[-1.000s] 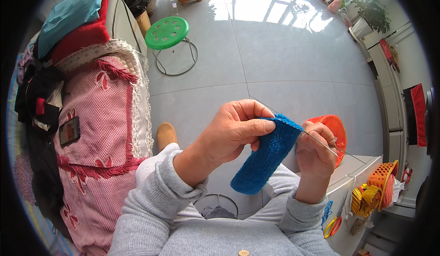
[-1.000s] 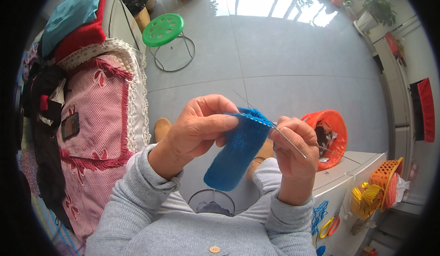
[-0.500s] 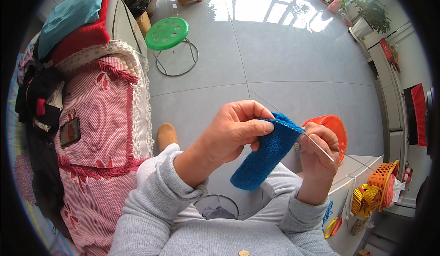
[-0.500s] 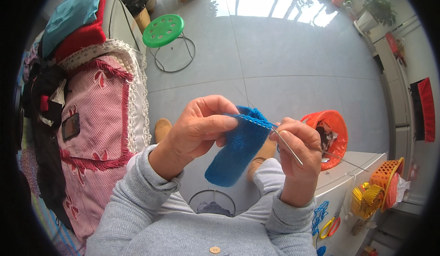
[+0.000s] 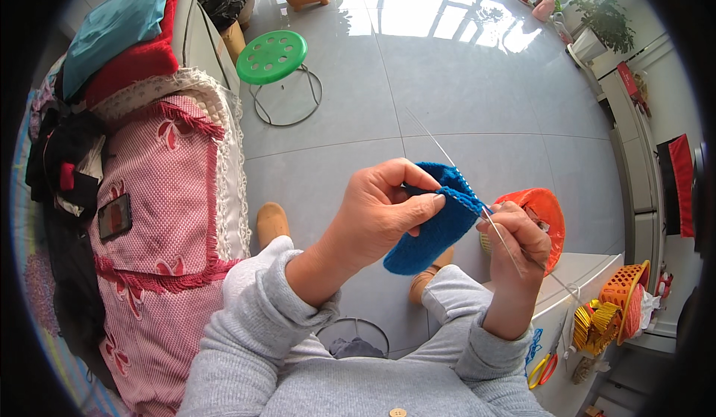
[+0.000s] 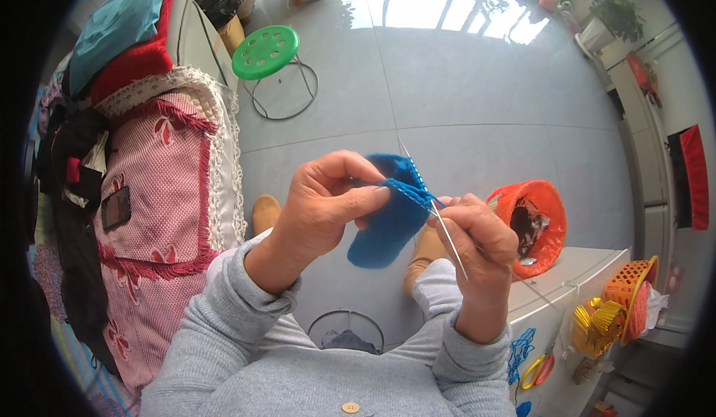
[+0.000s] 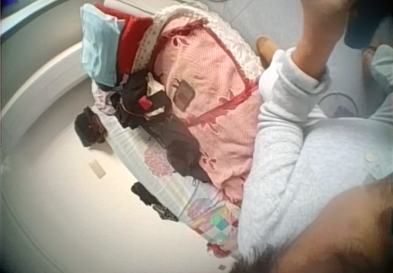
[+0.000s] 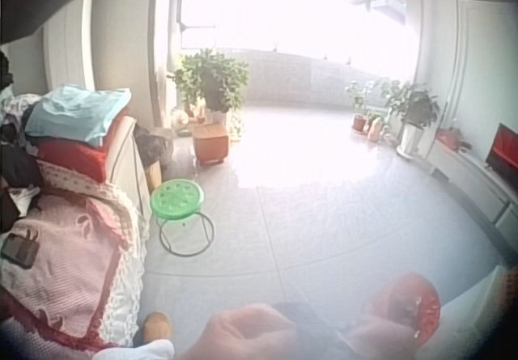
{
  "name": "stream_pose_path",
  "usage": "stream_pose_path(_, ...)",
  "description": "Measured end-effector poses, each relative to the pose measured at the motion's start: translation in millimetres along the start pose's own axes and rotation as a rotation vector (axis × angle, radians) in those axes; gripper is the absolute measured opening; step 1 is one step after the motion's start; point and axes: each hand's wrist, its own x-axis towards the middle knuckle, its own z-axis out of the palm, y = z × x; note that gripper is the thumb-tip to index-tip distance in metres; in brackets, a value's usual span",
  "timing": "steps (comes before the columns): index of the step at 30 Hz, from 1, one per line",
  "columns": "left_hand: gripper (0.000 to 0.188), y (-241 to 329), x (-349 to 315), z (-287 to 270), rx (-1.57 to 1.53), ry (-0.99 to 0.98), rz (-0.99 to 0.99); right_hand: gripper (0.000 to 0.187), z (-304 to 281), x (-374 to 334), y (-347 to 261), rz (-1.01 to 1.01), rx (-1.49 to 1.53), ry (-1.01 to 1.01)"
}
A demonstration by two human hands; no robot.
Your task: The person knits a blue fabric using two metal needles and blue yarn. They hold the needles and yarn, repeatedly forming stitches and pulling the yarn through loops to extend the knitted piece.
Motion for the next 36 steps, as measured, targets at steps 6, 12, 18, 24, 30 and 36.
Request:
stream_pose_path(6, 0.011, -2.4, -0.5, 5.4, 0.0, 0.096, 0.033, 0.005, 16.1, 0.8, 8.1, -0.322, -0.205, -0.037)
stream_pose_path(12, 0.008, -5.2, -1.9, 9.1, 0.11, 0.078, 0.197, 0.008, 24.0, 1.2, 16.7, -0.431, -0.296, -0.016)
stream_pose_path(18, 0.007, -7.2, 0.2, 5.8, 0.264, 0.073, 0.219, 0.034, 12.3, 0.9, 0.5, -0.505, -0.741, -0.05)
stream_pose_path(24, 0.007, -12.2, 0.0, 9.7, 0.545, -0.086, 0.225, 0.078, -2.9, 8.7, 0.3, -0.477, -0.975, -0.12)
stream_pose_path(30, 0.012, -20.0, 1.1, 19.1, 0.558, -0.155, 0.206, 0.075, -3.0, 10.4, 4.7, -0.296, -0.848, -0.289)
stream_pose_path(36, 0.011, -23.7, 4.3, 20.0, 0.585, -0.203, 0.204, 0.078, -4.0, 12.7, 5.8, -0.283, -0.801, -0.34)
